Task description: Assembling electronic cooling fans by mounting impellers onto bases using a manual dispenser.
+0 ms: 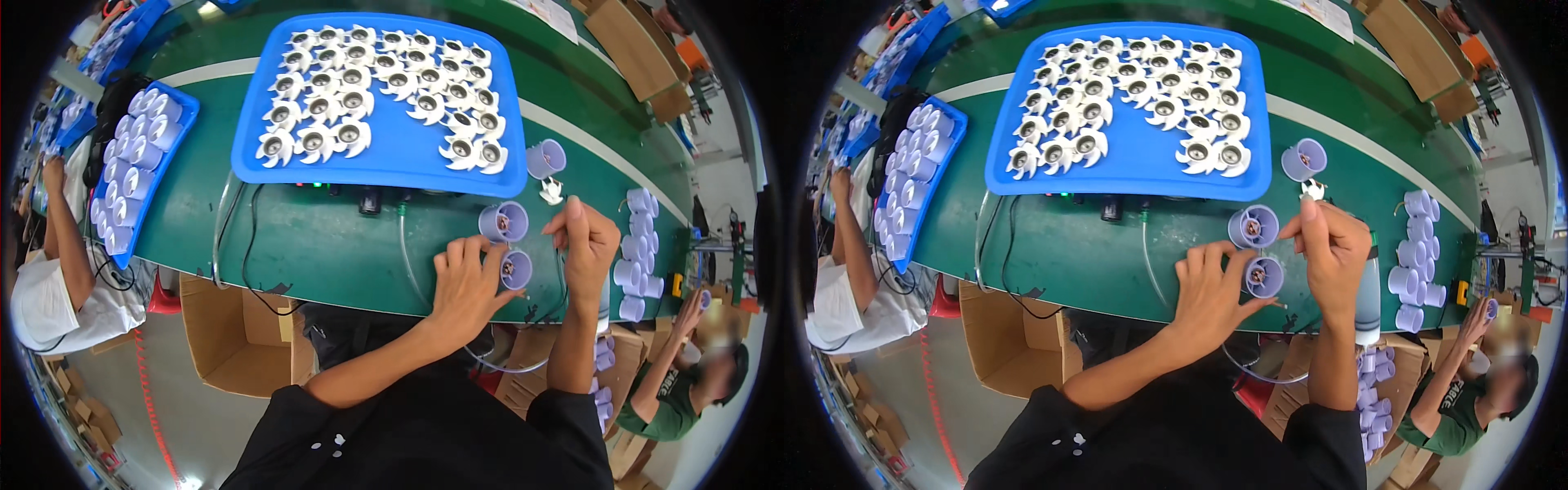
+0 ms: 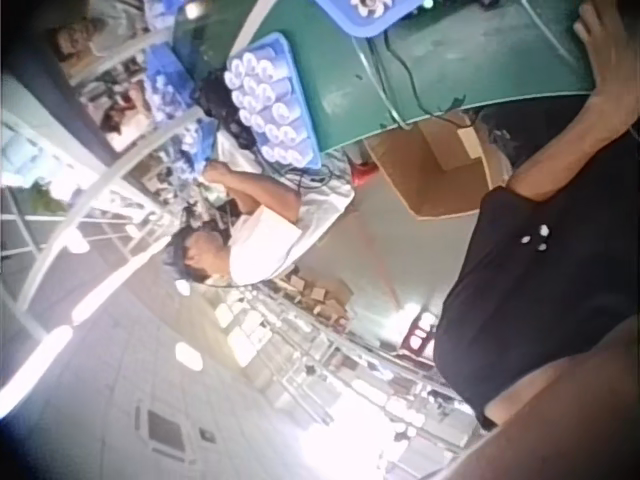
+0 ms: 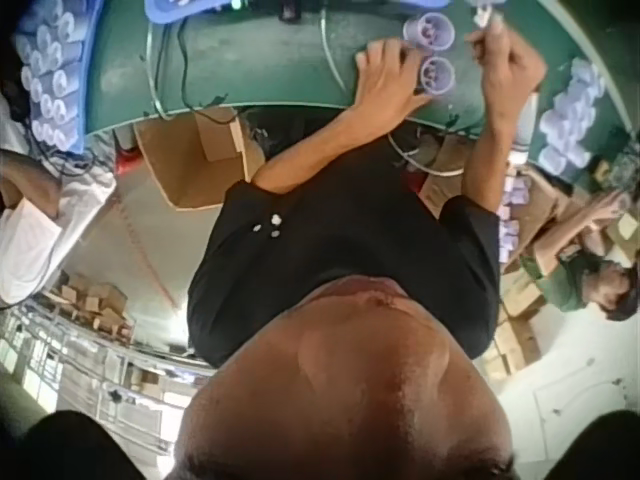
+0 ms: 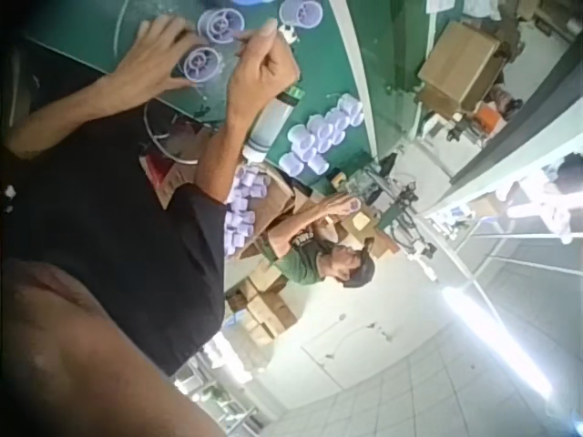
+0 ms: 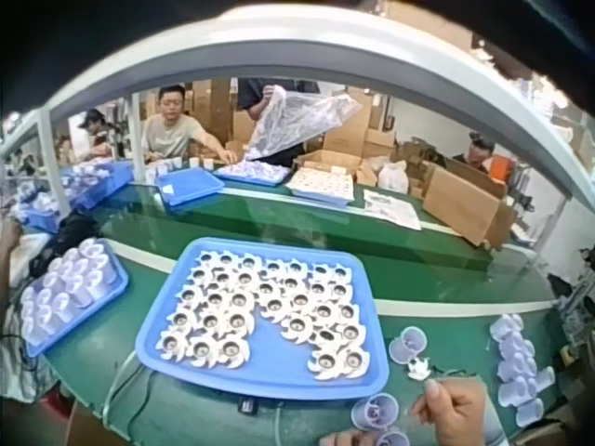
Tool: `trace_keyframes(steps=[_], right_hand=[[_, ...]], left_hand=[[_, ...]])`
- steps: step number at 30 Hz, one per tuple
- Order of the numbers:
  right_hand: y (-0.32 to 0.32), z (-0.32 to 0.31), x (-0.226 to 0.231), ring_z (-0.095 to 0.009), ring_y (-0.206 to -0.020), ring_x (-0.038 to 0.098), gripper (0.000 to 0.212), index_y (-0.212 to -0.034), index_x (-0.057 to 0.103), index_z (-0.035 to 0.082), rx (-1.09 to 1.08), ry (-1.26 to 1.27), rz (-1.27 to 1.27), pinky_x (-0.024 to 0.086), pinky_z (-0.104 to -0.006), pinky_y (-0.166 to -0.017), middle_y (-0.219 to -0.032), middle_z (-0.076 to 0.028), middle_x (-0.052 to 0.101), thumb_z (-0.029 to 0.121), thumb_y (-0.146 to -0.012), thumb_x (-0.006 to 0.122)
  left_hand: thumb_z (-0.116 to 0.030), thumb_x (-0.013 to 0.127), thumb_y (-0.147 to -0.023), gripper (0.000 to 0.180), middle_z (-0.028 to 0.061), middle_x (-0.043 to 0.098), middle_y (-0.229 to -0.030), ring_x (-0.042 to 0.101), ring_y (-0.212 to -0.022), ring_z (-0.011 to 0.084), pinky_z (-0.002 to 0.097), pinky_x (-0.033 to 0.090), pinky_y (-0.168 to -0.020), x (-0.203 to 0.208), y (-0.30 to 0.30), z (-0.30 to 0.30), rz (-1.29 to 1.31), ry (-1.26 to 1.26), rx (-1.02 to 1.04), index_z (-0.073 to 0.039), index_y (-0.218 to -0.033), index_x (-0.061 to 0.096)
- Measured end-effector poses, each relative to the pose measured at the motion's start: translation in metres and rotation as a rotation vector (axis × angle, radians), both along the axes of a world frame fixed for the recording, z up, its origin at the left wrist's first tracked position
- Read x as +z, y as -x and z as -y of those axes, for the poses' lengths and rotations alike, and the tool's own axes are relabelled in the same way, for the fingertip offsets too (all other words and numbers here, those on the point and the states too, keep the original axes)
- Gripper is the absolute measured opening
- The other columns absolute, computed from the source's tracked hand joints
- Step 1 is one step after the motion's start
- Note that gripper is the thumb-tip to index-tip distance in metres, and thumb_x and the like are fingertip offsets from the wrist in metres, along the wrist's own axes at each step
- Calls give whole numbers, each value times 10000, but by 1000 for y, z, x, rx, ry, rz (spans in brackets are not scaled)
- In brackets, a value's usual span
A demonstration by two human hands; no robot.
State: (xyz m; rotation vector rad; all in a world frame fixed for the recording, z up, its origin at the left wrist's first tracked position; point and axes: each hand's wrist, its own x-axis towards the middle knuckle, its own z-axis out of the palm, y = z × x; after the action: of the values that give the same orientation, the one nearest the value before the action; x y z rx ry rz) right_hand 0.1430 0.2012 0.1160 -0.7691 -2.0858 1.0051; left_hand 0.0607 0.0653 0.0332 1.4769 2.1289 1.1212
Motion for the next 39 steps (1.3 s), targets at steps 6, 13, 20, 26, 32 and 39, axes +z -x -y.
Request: trace_keyframes(steps=[6,13,20,26,32,39], right_hand=[[62,-12,21,-128,-582,540,210,-819,690,-23,187,-145,116,404,-279,-543,-711,-78,641,132,-946,628],[154,-24,-20,-266,-808,664,89,-839,686,37,292,-936,497,561,-364,-641,-884,-106,631,116,-799,681],[166,-5,-19,-224,-773,654,103,-760,660,18,261,-1174,724,532,-308,-604,-770,-101,637,48,-661,669],[172,-12,-12,-215,-751,646,98,-763,652,28,294,-1270,743,520,-308,-632,-749,-88,625,59,-671,663],[165,-21,-15,-211,-746,641,96,-777,605,43,294,-1274,690,515,-316,-652,-747,-82,616,62,-694,648],[122,-28,13,-161,-698,552,133,-830,643,53,617,-1430,123,445,-280,-598,-742,-20,523,113,-712,653]], left_hand=[[-271,883,-678,611,69,591,-1325,475,-1238,286,444,307,-1014,6,29,24,176,-215,-54,-71,-1164,570],[-122,869,-638,661,95,622,-1268,464,-1247,312,411,396,-1056,-17,52,44,136,-308,89,-53,-1229,581],[-113,840,-709,632,101,619,-1298,412,-1322,308,416,372,-1081,-17,60,46,341,-340,151,-30,-1261,544],[-122,843,-707,631,93,624,-1283,422,-1320,305,415,385,-1074,-12,62,41,317,-305,132,-46,-1264,556],[-137,845,-712,616,92,625,-1281,433,-1310,310,422,385,-1075,-15,60,42,304,-314,138,-46,-1254,566],[-136,855,-696,623,103,600,-1287,464,-1290,313,413,395,-1073,-16,55,46,355,-325,168,-45,-1253,591]])
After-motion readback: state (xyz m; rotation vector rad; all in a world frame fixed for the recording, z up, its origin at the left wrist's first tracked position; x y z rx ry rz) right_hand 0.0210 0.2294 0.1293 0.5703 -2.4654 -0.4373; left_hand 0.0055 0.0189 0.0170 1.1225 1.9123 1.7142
